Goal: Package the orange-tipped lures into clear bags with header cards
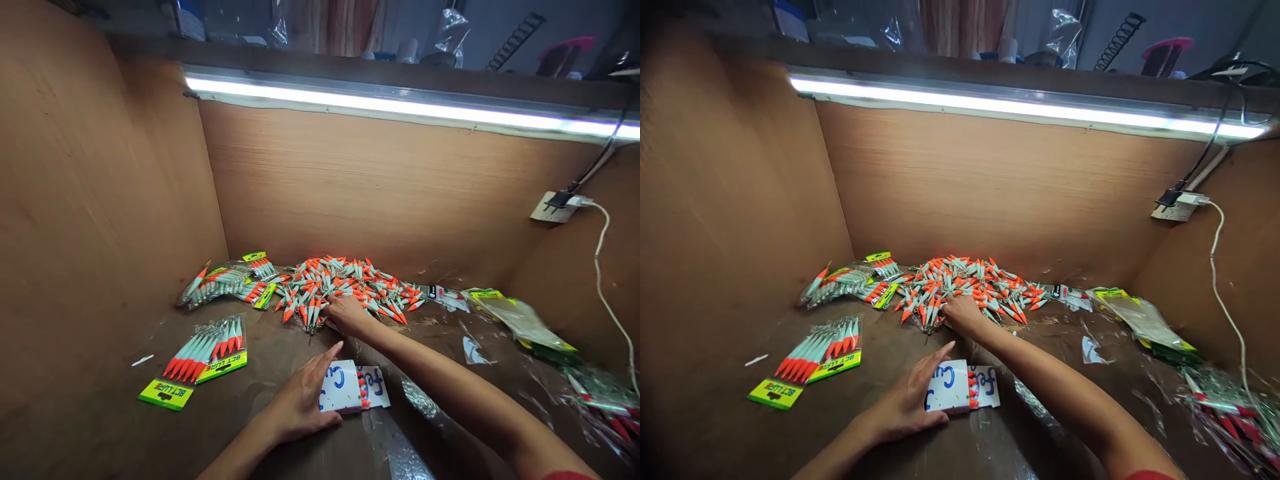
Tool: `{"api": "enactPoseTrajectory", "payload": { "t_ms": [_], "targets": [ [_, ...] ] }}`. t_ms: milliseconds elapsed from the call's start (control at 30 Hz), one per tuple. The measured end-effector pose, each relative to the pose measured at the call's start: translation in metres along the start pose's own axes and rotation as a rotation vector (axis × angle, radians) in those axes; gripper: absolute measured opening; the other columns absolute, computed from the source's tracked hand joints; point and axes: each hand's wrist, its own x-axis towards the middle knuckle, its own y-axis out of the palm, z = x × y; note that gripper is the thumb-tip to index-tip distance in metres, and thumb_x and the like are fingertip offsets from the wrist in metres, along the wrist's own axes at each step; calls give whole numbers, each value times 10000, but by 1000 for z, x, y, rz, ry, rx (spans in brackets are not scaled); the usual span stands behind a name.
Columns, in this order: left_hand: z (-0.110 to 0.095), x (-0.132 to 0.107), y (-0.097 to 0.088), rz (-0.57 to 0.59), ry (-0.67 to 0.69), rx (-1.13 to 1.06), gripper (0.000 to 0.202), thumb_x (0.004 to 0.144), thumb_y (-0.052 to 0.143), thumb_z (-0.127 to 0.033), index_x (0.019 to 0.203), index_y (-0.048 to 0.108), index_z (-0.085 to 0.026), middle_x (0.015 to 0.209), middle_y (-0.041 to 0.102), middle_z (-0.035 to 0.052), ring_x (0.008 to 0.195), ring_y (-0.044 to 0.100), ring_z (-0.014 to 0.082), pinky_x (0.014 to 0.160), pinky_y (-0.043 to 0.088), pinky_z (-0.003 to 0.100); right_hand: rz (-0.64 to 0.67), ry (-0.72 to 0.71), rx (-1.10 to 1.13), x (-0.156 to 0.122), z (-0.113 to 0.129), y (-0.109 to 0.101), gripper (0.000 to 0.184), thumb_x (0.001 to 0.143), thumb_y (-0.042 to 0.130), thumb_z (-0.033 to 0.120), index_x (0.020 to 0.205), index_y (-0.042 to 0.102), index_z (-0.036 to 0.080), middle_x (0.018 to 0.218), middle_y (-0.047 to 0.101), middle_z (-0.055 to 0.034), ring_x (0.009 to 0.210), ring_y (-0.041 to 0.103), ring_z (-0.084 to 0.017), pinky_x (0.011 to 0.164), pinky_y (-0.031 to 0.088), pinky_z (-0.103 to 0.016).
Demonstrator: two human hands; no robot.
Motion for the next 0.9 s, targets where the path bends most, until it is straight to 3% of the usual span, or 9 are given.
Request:
{"api": "enactPoseTrajectory", "payload": {
  "t_ms": [133, 267, 400, 533, 633, 733, 900],
  "targets": [
    [-4, -3, -1, 8, 12, 9, 1192, 642, 833, -264, 1569, 88, -338, 1554, 374, 101, 1366, 426, 317, 1133, 355, 496, -25, -4, 24, 2, 6, 4, 196, 920, 508, 139, 936, 703, 134, 1036, 683, -156, 909, 664, -243, 743, 465, -290],
    [-6, -3, -2, 20, 45, 23, 1220, 624, 858, -274, 1568, 88, -349, 1538, 401, 88, 1367, 425, 315, 1137, 351, 487, -99, -12, 121, -22, 3, -6, 173, 955, 503, 194, 1045, 647, 161, 1089, 669, -115, 1010, 620, -225, 781, 457, -271],
    [-7, -2, -4, 22, 90, -9, 1211, 660, 838, -298, 1569, 40, -340, 1592, 318, 90, 1409, 372, 319, 1152, 327, 483, -109, -13, 340, -69, -16, -16, 228, 1016, 418, 291, 1061, 606, 169, 918, 684, -33, 795, 617, -145, 692, 459, -217],
    [-8, -2, -5, 13, 28, -29, 1190, 661, 828, -261, 1567, 62, -350, 1567, 360, 86, 1355, 438, 309, 1120, 368, 464, -108, 102, 666, -132, -45, -14, 245, 973, 470, 324, 1060, 650, 182, 951, 698, -42, 827, 615, -177, 720, 467, -251],
    [-7, -1, -6, 9, 17, -30, 1190, 665, 817, -231, 1567, 53, -361, 1562, 369, 74, 1353, 439, 299, 1125, 359, 459, -26, 193, 613, -171, -60, -7, 210, 915, 548, 293, 1015, 713, 211, 944, 724, -36, 837, 634, -197, 750, 456, -268],
    [-6, 1, -7, 6, 29, -36, 1164, 689, 799, -231, 1569, 46, -357, 1561, 369, 74, 1361, 430, 299, 1129, 350, 460, 20, 226, 491, -191, -59, 2, 176, 895, 583, 267, 943, 748, 228, 890, 735, -32, 822, 649, -200, 748, 438, -262],
    [-8, 6, -5, 5, 19, -9, 1145, 685, 794, -234, 1571, 77, -342, 1497, 452, 80, 1300, 488, 301, 1098, 383, 459, -30, 90, 358, -175, -36, 16, 180, 931, 584, 268, 972, 756, 235, 887, 728, -42, 832, 643, -181, 723, 409, -236]
  ]
}}
